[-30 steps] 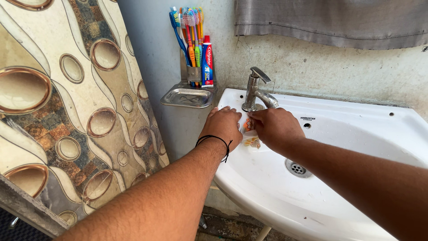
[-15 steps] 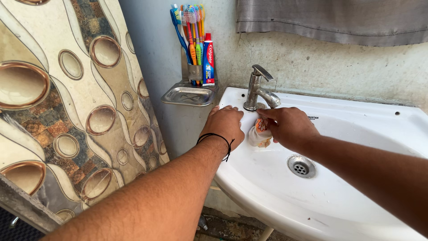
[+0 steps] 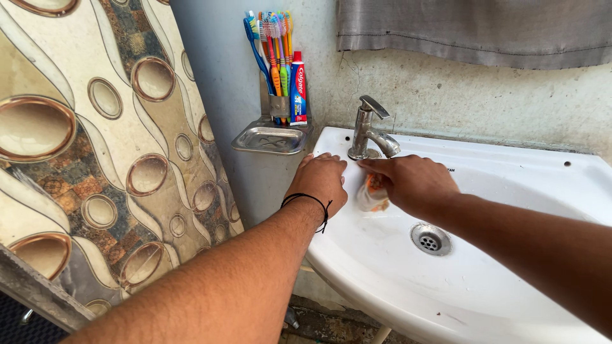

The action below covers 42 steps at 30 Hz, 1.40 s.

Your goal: The person wipes the surface of a white bathroom sink using a cloth. They repeatedly rub the basin and the area around the faucet, then rinse the cloth under running water and continue wiping.

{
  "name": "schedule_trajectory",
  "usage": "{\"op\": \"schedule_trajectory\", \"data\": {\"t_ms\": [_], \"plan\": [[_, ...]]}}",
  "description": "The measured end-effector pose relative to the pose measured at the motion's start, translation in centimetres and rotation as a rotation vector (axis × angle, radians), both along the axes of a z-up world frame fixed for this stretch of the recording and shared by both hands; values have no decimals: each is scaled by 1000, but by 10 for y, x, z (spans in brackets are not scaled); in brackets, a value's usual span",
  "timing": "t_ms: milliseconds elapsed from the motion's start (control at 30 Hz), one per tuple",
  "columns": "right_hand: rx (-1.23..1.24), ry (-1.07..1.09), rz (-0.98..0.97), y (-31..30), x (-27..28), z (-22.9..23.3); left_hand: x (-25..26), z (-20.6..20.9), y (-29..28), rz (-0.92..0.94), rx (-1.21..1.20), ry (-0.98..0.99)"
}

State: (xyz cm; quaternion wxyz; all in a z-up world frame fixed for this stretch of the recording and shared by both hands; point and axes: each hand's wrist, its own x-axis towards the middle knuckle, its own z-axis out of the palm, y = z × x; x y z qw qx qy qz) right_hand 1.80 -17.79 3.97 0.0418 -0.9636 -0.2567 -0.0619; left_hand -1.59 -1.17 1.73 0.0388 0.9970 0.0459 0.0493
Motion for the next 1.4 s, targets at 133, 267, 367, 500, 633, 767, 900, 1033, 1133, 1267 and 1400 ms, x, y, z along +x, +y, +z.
{"op": "schedule_trajectory", "data": {"t_ms": [133,267,367,500,633,767,900,1033,1133,1267,1400], "plan": [[40,123,-84,-10,-1,6,0,-1,0,-34,-10,-97],[149,196,-42,13,-6,0,4,-3,-1,-21,-15,-104],[176,156,-10,23,-4,-5,3,-2,0,-2,-48,-104],[399,344,-7,1,5,-4,-7,4,-5,-9,-102,-224],[565,335,-123,-14,11,-13,-12,7,-8,39,-159,-183],[451,298,-173,-21,16,-14,-14,6,-9,3,-79,-141],[364,325,-142,-22,19,-3,-10,14,2,-103,15,-125],[304,359,-214,-20,14,1,-7,25,21,-324,126,-110],[318,355,-205,-14,19,4,-3,24,28,-372,149,-131],[323,377,-214,-11,23,6,-7,16,25,-362,160,-220],[369,411,-234,-8,23,6,-7,16,22,-299,140,-151]]}}
